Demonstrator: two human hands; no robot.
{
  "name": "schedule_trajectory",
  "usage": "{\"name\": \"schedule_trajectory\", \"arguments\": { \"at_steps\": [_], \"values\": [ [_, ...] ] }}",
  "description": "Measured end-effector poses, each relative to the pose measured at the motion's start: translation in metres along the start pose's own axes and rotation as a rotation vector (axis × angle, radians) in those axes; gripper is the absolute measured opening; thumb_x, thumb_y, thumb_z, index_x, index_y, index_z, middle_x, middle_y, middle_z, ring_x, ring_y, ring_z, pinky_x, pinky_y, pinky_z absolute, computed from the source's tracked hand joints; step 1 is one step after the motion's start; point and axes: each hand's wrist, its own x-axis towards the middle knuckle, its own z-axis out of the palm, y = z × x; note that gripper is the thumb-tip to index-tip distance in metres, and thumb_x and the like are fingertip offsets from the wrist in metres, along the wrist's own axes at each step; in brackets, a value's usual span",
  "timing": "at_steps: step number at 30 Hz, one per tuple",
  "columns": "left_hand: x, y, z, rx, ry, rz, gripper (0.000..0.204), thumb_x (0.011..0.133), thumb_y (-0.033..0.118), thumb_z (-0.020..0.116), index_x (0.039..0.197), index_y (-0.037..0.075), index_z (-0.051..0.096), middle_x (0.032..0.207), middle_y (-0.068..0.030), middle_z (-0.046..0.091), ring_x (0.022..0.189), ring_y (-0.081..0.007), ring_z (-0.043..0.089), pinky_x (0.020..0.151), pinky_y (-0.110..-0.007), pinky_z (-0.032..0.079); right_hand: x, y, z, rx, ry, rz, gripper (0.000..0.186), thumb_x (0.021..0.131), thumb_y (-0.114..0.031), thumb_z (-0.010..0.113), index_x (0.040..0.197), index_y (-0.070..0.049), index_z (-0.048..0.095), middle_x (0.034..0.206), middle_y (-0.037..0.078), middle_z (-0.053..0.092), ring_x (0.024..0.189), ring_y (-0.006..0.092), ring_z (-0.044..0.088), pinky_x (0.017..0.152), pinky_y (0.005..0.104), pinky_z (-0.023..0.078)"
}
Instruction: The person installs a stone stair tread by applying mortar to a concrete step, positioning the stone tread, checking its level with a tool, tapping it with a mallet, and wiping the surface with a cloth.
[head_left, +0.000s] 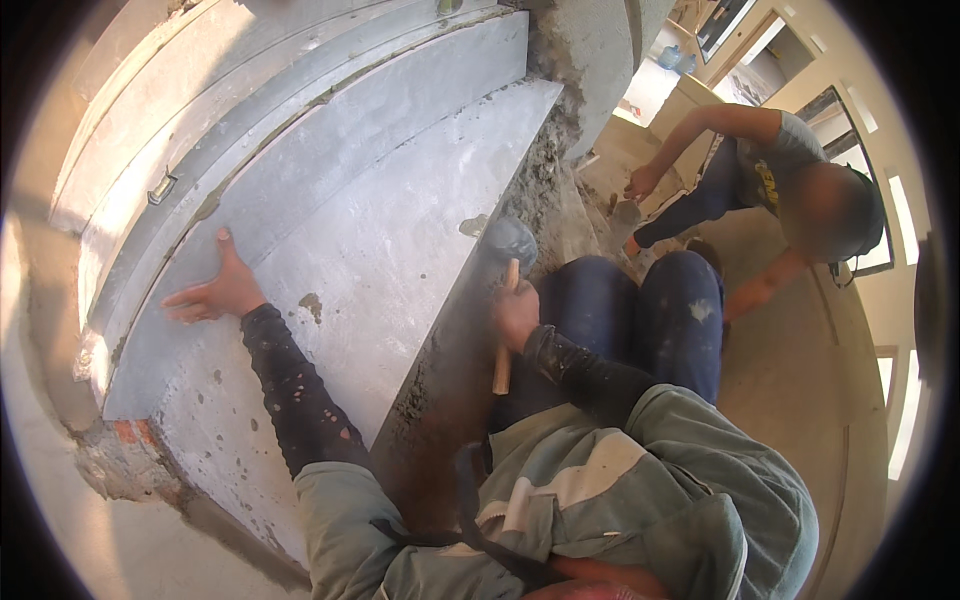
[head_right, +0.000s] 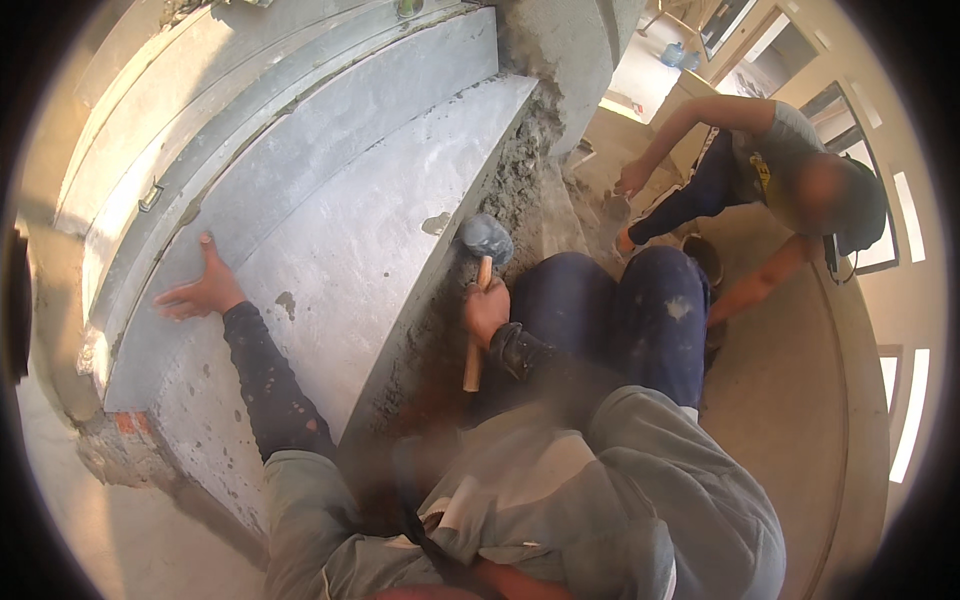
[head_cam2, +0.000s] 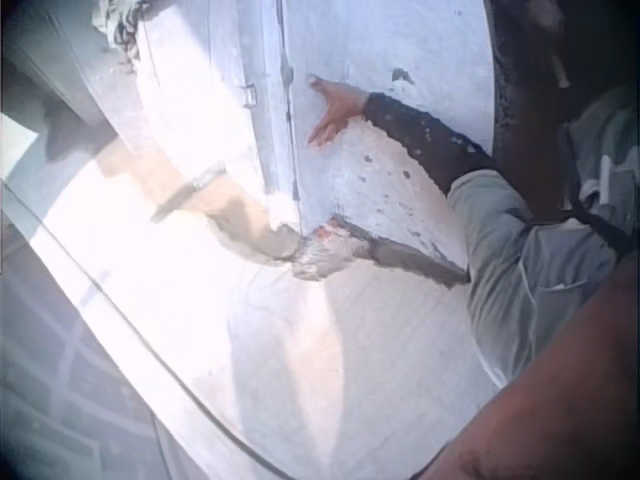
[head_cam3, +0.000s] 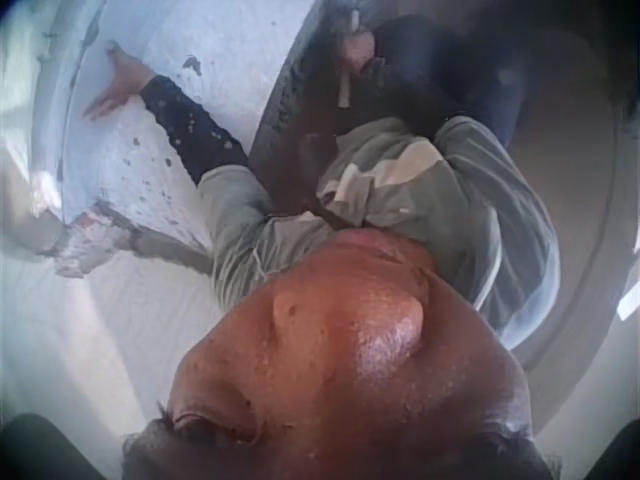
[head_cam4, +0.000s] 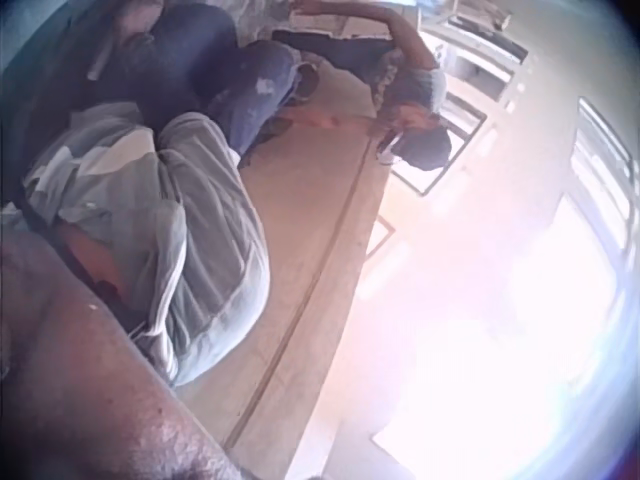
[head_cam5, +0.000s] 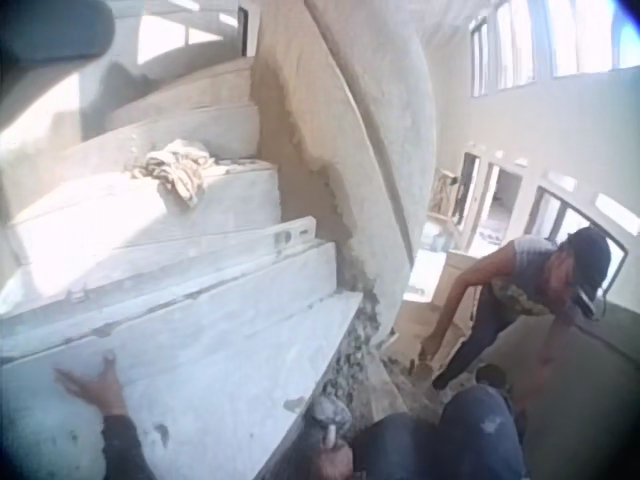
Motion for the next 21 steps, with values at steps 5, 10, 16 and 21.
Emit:
{"name": "schedule_trajectory", "arguments": {
  "at_steps": [5, 10, 16, 21],
  "values": [
    [-0.001, -0.004, -0.01, 0.017, 0.019, -0.046, 0.161, 0.059, 0.07, 0.088, 0.158, -0.002, -0.017, 0.163, -0.0341, -0.014, 0.151, -0.0558, -0.006, 0.115, -0.072, 0.01, -0.038, -0.127, -0.06, 0.433, -0.094, -0.05, 0.016, 0.099, -0.016, 0.058, 0.106, -0.003, 0.051, 0.073, 0.003, 0.051, 0.054, 0.0115, 0.053, 0.046, 0.0302, 0.046],
    [0.008, -0.011, -0.007, 0.023, -0.004, -0.063, 0.164, 0.057, 0.073, 0.088, 0.156, -0.005, -0.019, 0.16, -0.0379, -0.016, 0.149, -0.0584, -0.009, 0.112, -0.076, 0.008, -0.038, -0.239, -0.11, 0.141, -0.499, -0.8, 0.021, 0.101, -0.021, 0.061, 0.11, -0.003, 0.057, 0.072, 0.003, 0.055, 0.058, 0.0108, 0.056, 0.052, 0.0311, 0.049],
    [0.011, -0.004, -0.005, 0.005, -0.08, -0.089, 0.168, 0.056, 0.069, 0.091, 0.154, -0.004, -0.024, 0.159, -0.0384, -0.022, 0.148, -0.0575, -0.018, 0.112, -0.077, 0.005, 0.023, -0.304, -0.085, -0.878, -0.426, -1.775, 0.042, 0.09, -0.045, 0.072, 0.088, -0.006, 0.056, 0.072, 0.01, 0.058, 0.06, 0.0313, 0.061, 0.054, 0.0422, 0.048],
    [0.01, 0.003, -0.004, -0.029, -0.062, -0.109, 0.169, 0.054, 0.068, 0.092, 0.154, -0.002, -0.025, 0.159, -0.0374, -0.023, 0.149, -0.0561, -0.019, 0.112, -0.078, 0.004, 0.041, -0.335, -0.012, -0.97, -0.471, -2.136, 0.047, 0.096, -0.054, 0.06, 0.085, -0.009, 0.052, 0.064, 0.009, 0.054, 0.052, 0.0268, 0.058, 0.049, 0.0405, 0.048]
  ]
}}
